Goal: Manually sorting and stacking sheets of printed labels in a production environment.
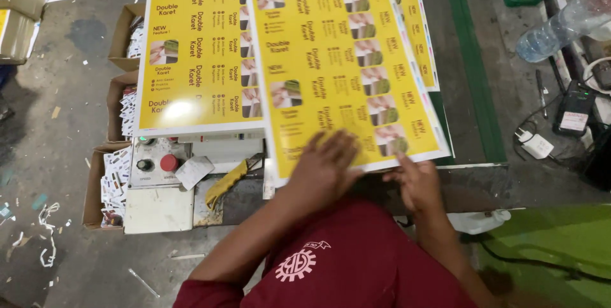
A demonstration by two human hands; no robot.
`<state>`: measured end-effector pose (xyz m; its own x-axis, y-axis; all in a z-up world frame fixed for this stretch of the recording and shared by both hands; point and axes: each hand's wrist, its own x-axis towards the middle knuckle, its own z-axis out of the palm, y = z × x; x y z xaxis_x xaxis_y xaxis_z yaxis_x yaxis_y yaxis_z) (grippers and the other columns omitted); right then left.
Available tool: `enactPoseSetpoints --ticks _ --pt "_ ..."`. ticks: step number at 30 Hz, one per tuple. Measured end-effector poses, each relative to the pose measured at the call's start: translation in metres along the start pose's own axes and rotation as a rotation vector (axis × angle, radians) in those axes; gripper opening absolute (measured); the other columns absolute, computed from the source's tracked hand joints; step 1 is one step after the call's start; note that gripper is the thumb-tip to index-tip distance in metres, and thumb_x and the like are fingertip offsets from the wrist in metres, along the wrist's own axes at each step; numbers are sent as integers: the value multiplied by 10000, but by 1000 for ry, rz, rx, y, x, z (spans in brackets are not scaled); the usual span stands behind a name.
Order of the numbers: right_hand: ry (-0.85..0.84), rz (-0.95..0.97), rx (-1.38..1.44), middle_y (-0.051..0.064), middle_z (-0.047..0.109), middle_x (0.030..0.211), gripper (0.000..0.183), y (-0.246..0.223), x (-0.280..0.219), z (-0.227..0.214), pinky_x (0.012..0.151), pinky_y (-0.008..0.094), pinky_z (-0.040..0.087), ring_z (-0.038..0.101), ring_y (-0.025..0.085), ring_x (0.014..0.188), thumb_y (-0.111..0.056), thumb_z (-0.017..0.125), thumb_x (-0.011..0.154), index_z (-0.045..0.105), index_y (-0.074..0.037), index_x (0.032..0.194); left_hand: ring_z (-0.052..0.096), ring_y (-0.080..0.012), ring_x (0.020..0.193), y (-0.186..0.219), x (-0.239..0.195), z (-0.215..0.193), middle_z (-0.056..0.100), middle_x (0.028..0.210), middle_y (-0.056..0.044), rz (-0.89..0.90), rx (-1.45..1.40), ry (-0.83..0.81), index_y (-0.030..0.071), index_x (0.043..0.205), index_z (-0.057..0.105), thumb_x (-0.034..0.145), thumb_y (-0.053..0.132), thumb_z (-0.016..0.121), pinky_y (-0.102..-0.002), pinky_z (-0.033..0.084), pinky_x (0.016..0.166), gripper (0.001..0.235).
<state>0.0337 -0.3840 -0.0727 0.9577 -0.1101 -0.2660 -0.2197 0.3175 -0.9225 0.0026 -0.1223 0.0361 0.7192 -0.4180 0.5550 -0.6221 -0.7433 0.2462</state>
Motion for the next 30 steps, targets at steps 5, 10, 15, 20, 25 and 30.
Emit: enactPoseSetpoints --ticks 5,10,15,20,25,30 --pt "149 -75 -7 96 718 954 224 19 19 -66 485 344 657 699 193 635 -134 660 1033 619 -47 1236 655 -403 1189 -91 -30 -13 705 1221 -211 -179 216 92 42 1191 739 875 354 806 -520 498 999 449" --pt "215 -66 -39 74 729 971 189 42 22 -130 515 344 664 733 199 672 -144 661 1052 623 -74 1223 425 -478 1425 -121 -53 -42 525 1489 -296 -429 331 89 -21 1429 590 1015 438 701 -589 299 1164 628" --pt "231 -16 -103 99 724 925 139 55 16 -166 497 360 655 739 238 668 -127 611 1076 634 -85 1206 264 -434 1556 -107 -66 -40 338 1657 -277 -535 420 -216 -55 1571 421 947 742 531 -602 97 1256 1018" --pt "238 12 -146 138 708 910 131 78 16 -184 509 408 645 741 279 684 -116 627 1070 622 -50 1183 501 -397 1409 -108 -74 -56 565 1486 -215 -411 468 -214 40 1453 580 959 340 673 -538 379 1138 586" --pt "233 27 -164 142 700 903 139 71 8 -172 501 412 650 739 298 684 -124 635 1065 621 -53 1184 759 -209 929 -133 -79 -68 769 1051 10 -344 560 112 260 1183 748 1013 311 677 -337 583 809 191" --pt "256 28 -187 160 678 878 129 67 5 -167 490 405 638 728 300 663 -103 617 1074 596 -8 1159 759 -261 1023 -86 -50 -86 789 1138 -59 -228 375 263 163 1144 791 965 193 731 -354 605 864 191"
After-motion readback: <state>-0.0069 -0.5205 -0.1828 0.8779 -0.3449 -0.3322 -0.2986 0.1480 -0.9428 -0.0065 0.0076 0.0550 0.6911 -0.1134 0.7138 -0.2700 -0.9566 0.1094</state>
